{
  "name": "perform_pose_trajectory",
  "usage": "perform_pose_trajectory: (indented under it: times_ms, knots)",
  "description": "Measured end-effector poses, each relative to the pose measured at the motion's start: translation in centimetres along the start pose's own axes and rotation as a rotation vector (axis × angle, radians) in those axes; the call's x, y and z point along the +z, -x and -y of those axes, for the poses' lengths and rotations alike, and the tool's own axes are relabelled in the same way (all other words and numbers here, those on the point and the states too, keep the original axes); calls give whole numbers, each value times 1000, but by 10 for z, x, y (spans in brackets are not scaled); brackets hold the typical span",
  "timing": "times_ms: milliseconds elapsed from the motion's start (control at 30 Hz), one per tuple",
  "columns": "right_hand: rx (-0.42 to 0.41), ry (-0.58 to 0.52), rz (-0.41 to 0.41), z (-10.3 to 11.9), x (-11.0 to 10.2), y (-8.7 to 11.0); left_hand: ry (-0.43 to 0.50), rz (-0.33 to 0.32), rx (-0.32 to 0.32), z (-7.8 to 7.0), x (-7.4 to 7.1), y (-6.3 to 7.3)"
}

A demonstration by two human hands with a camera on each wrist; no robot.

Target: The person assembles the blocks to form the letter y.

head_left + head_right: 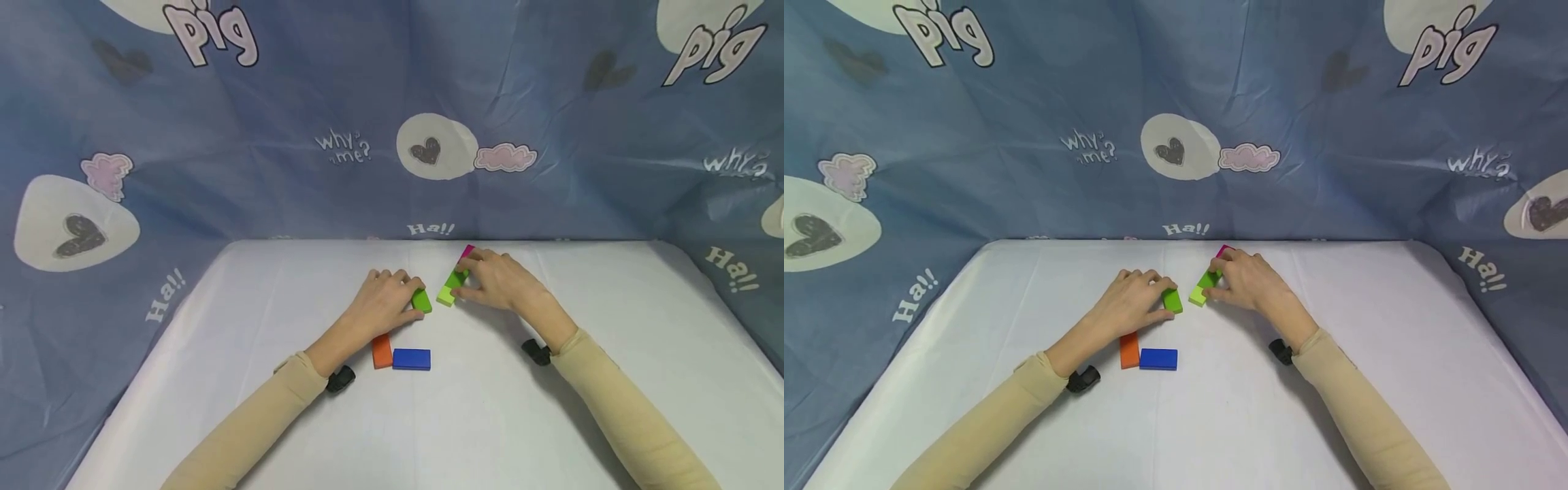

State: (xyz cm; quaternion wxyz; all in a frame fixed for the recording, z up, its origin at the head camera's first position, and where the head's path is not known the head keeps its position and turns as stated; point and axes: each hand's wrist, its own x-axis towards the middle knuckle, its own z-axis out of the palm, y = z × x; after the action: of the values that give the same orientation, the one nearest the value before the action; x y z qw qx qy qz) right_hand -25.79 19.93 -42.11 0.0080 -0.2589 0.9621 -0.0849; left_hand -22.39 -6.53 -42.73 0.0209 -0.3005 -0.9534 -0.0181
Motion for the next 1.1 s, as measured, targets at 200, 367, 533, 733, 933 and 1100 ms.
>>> perform_pose_trajectory:
  times_ms: [200, 367, 533, 733, 933, 1100]
  knots:
    - [-9, 9, -6, 1, -2, 0, -5, 1, -10, 0, -4, 0]
    - [-9, 6, -11, 1, -2, -1, -21, 16, -24, -1, -6, 0]
    - [-2, 2, -16, 1, 0, 0, -45, 1, -39, -1, -2, -3]
    - [-9, 5, -16, 1, 2, 2, -53, -24, -64, -1, 0, -5]
    - [-11, 9, -19, 2, 2, 1, -51, -36, -86, 1, 1, -7]
    - [-10, 10, -26, 4, 3, 2, -30, -39, -85, 1, 0, -7]
